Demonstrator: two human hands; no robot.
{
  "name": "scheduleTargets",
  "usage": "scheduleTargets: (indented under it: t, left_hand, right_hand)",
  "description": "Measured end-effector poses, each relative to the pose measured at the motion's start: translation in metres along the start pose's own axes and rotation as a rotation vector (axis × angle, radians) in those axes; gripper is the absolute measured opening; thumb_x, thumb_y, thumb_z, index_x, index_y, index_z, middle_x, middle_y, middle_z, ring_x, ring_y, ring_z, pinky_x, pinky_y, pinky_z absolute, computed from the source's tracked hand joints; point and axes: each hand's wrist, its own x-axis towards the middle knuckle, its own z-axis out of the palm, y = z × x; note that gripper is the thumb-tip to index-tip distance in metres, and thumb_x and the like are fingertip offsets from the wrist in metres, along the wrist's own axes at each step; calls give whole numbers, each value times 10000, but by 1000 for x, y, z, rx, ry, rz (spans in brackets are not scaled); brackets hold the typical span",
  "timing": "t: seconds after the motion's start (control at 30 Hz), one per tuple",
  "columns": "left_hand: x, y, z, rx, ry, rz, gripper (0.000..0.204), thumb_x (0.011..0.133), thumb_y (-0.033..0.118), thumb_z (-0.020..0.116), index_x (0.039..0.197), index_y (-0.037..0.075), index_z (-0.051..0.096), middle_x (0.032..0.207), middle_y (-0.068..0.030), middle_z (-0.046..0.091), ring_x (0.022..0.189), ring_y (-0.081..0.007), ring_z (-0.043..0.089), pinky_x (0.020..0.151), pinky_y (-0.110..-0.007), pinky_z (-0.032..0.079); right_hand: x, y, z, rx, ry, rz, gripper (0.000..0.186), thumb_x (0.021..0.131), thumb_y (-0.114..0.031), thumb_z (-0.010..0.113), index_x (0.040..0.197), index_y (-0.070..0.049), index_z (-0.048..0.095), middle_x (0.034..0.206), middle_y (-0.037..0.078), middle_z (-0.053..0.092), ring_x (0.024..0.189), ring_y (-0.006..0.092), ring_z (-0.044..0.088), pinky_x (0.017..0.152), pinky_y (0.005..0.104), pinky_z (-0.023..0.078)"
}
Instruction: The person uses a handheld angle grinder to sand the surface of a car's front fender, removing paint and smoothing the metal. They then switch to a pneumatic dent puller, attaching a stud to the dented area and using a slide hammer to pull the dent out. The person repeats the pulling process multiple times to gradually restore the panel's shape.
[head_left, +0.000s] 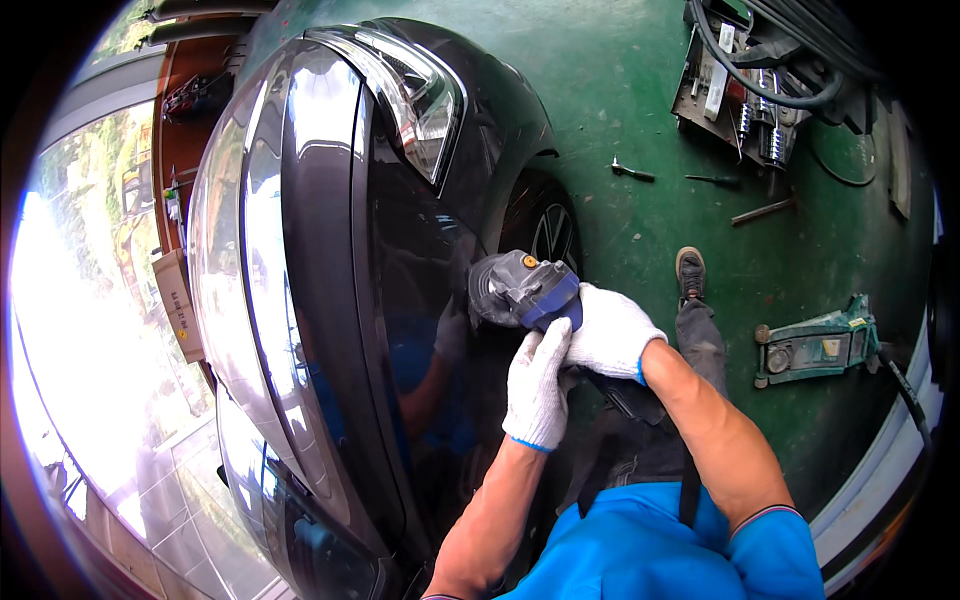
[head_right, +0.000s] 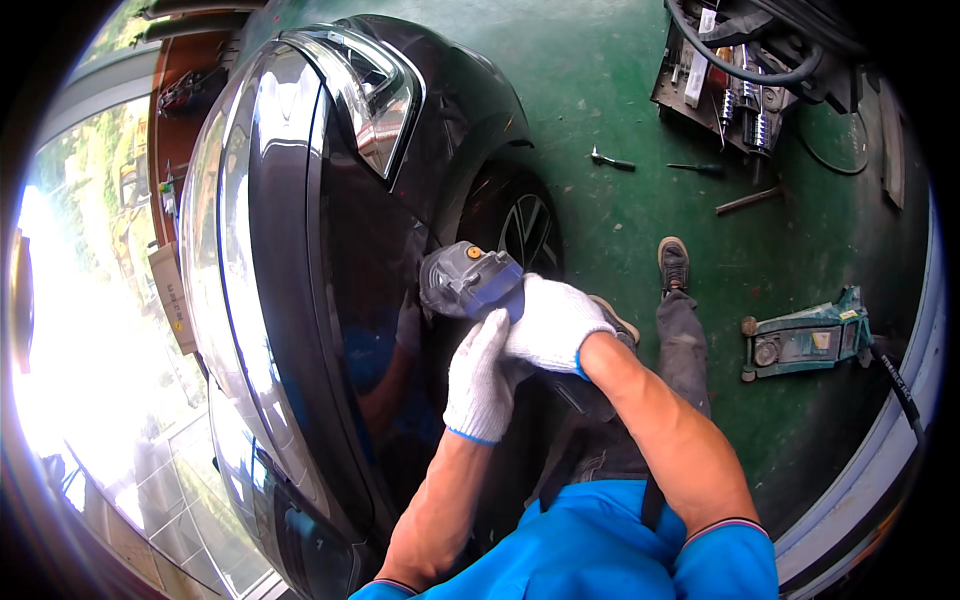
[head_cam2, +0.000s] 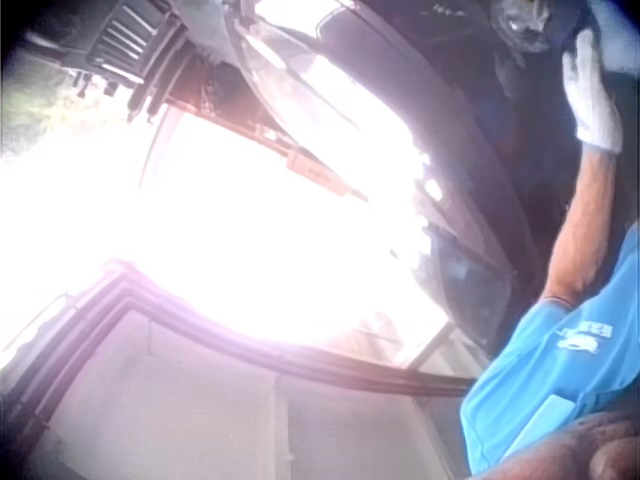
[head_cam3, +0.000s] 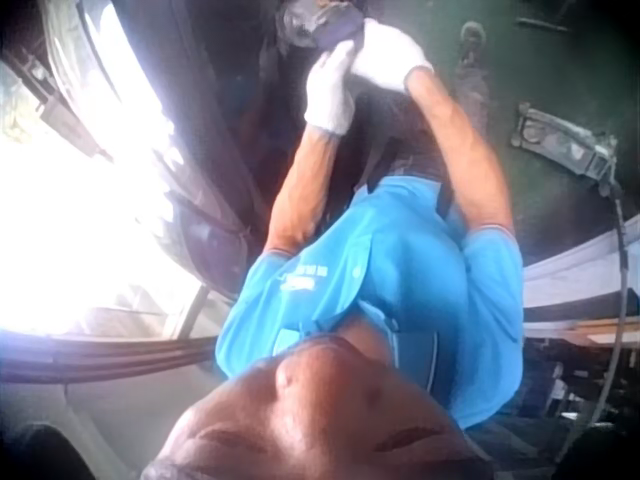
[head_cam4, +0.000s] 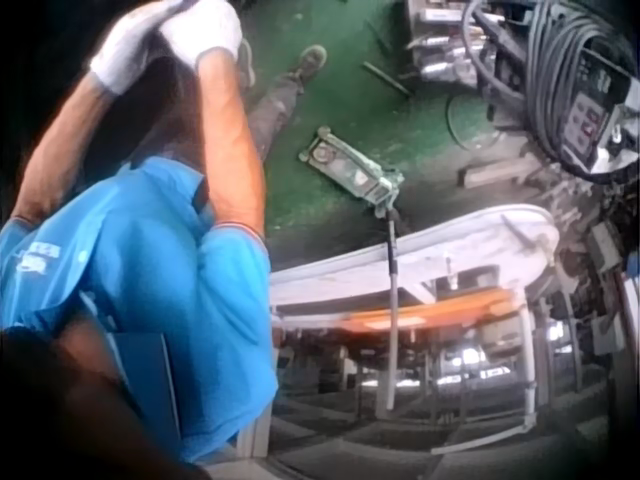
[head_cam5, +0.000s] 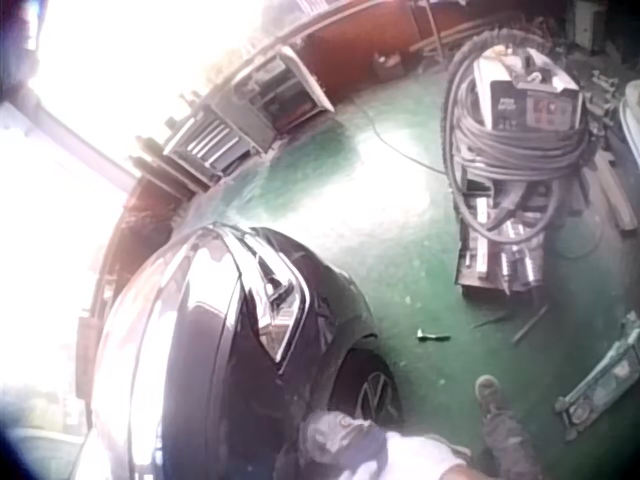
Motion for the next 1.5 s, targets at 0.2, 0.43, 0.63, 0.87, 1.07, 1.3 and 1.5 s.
scheduleTargets:
  t: [0.2,0.43,0.63,0.87,1.07,1.3,1.5]
  left_hand:
    - [-7,3,4,14,34,12,345,989,334,614,1220,78,608,1125,-63,692,971,-181,670,838,-396,542]
    - [-9,-3,1,27,41,-34,340,994,355,608,1202,86,615,1113,-54,700,994,-180,670,855,-397,542]
    - [-5,3,5,52,9,-6,343,1000,352,595,1206,78,616,1105,-60,703,987,-177,673,853,-397,544]
    - [-3,3,6,60,32,-8,340,1001,350,593,1205,78,618,1099,-53,705,976,-171,675,826,-375,551]
    - [-3,3,3,32,21,-5,338,997,355,601,1204,88,619,1109,-50,699,977,-168,669,840,-380,539]
    - [-12,-22,-5,140,71,-14,384,993,366,609,1228,62,604,1101,-45,672,1038,-158,630,859,-349,516]
    - [-17,-33,-12,281,166,99,429,977,300,660,1281,10,574,1077,-38,659,933,-96,614,786,-249,494]
  right_hand:
    - [5,-3,-15,235,-213,-61,399,757,-330,738,1038,-52,686,924,173,711,850,330,696,756,379,548]
    - [7,9,-9,276,-261,-40,360,788,-316,716,1004,-29,692,849,132,711,737,235,678,700,347,545]
    - [12,16,-5,309,-234,-25,340,809,-307,702,1000,-25,692,854,124,715,737,226,679,695,343,544]
    - [14,13,-11,302,-247,-65,348,791,-302,711,984,-14,690,835,129,709,724,212,669,685,340,538]
    - [11,4,-21,349,-271,-18,345,753,-291,731,928,3,690,784,128,694,700,187,641,667,337,525]
    - [-7,30,13,383,-212,9,338,771,-287,744,976,-22,695,828,112,704,732,182,655,686,340,535]
    - [-14,44,57,808,-179,175,306,835,-220,709,1026,17,678,854,108,708,772,160,658,699,321,544]
